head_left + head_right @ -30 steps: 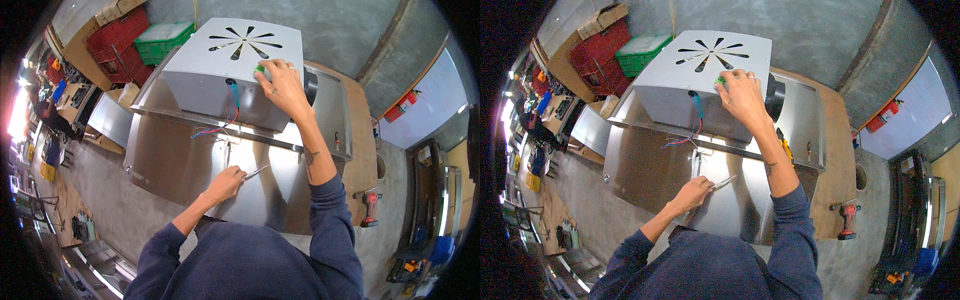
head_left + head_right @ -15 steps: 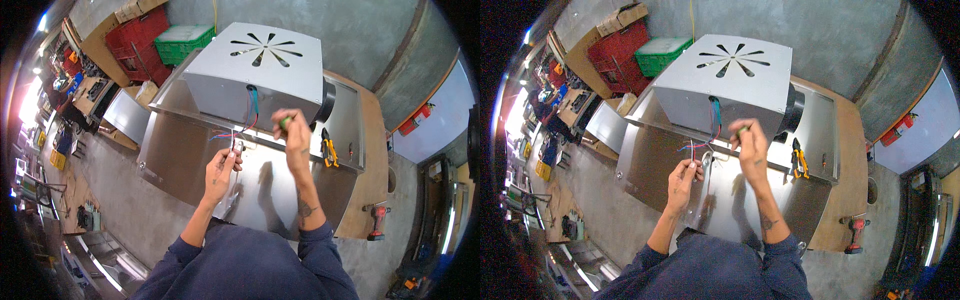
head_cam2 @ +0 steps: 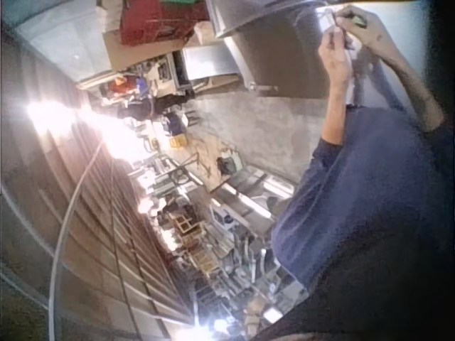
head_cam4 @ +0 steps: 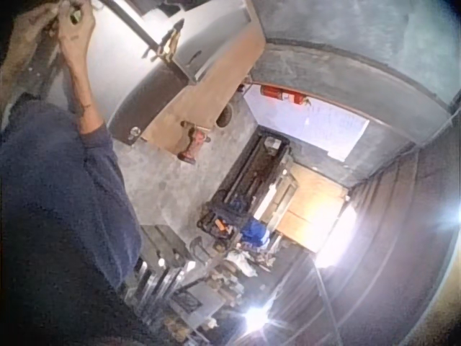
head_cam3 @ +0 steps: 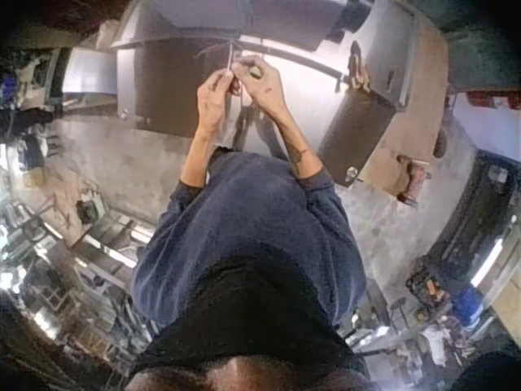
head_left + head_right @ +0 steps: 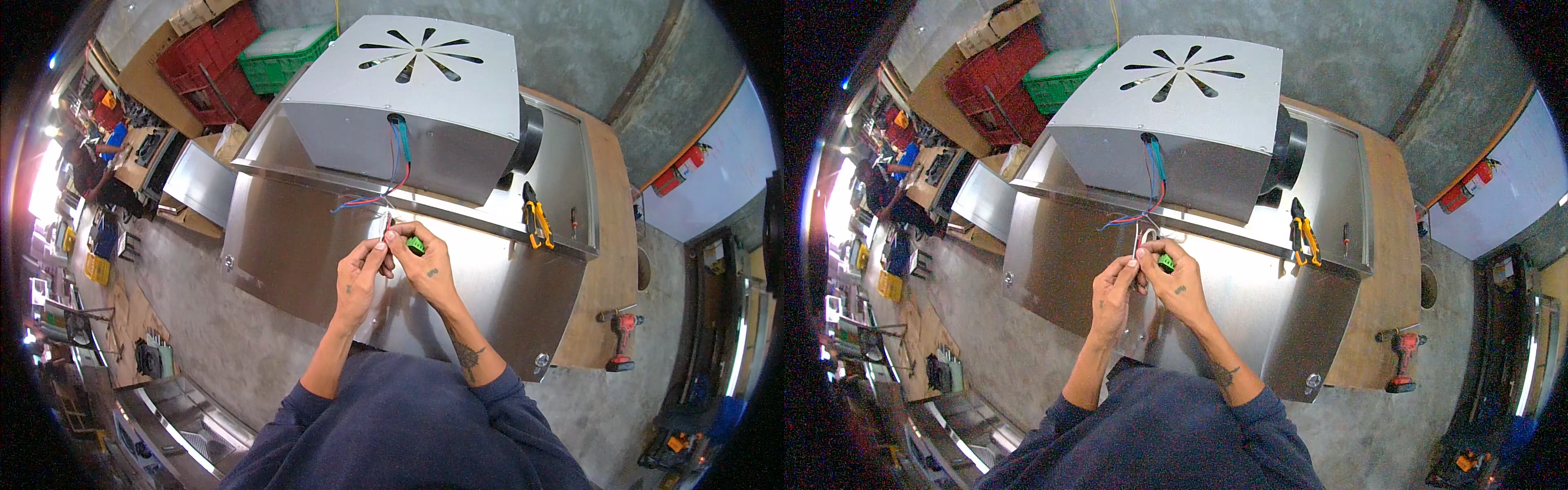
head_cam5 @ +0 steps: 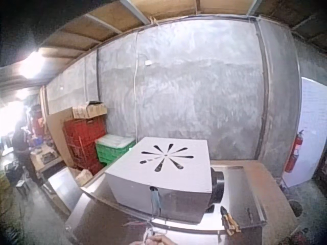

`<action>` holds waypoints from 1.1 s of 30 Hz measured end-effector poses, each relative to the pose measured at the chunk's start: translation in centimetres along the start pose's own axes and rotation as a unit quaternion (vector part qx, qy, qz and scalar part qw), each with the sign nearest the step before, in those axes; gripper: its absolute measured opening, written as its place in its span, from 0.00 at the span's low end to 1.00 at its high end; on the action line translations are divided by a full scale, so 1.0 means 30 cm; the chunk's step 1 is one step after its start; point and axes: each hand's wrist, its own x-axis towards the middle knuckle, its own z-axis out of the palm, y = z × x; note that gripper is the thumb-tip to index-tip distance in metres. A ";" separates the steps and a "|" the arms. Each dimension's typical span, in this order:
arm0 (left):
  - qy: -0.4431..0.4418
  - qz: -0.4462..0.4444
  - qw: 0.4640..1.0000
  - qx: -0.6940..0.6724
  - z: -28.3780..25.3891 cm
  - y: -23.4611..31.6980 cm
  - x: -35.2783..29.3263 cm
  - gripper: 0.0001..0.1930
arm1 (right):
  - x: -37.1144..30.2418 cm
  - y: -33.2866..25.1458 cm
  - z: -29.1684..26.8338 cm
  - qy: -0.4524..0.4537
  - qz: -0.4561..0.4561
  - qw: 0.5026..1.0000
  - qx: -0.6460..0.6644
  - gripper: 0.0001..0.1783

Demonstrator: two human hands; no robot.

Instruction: The person connects wires to a green electrical terminal block on a metal appliance. They use a screwdriver to tighten the terminal screws and pliers to strip wire insulation, working on multiple colored wires throughout the clip.

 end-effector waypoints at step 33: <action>-0.010 -0.017 0.998 -0.064 -0.004 -0.024 -0.023 0.11 | -0.033 0.059 0.007 0.056 -0.008 0.997 0.053 0.06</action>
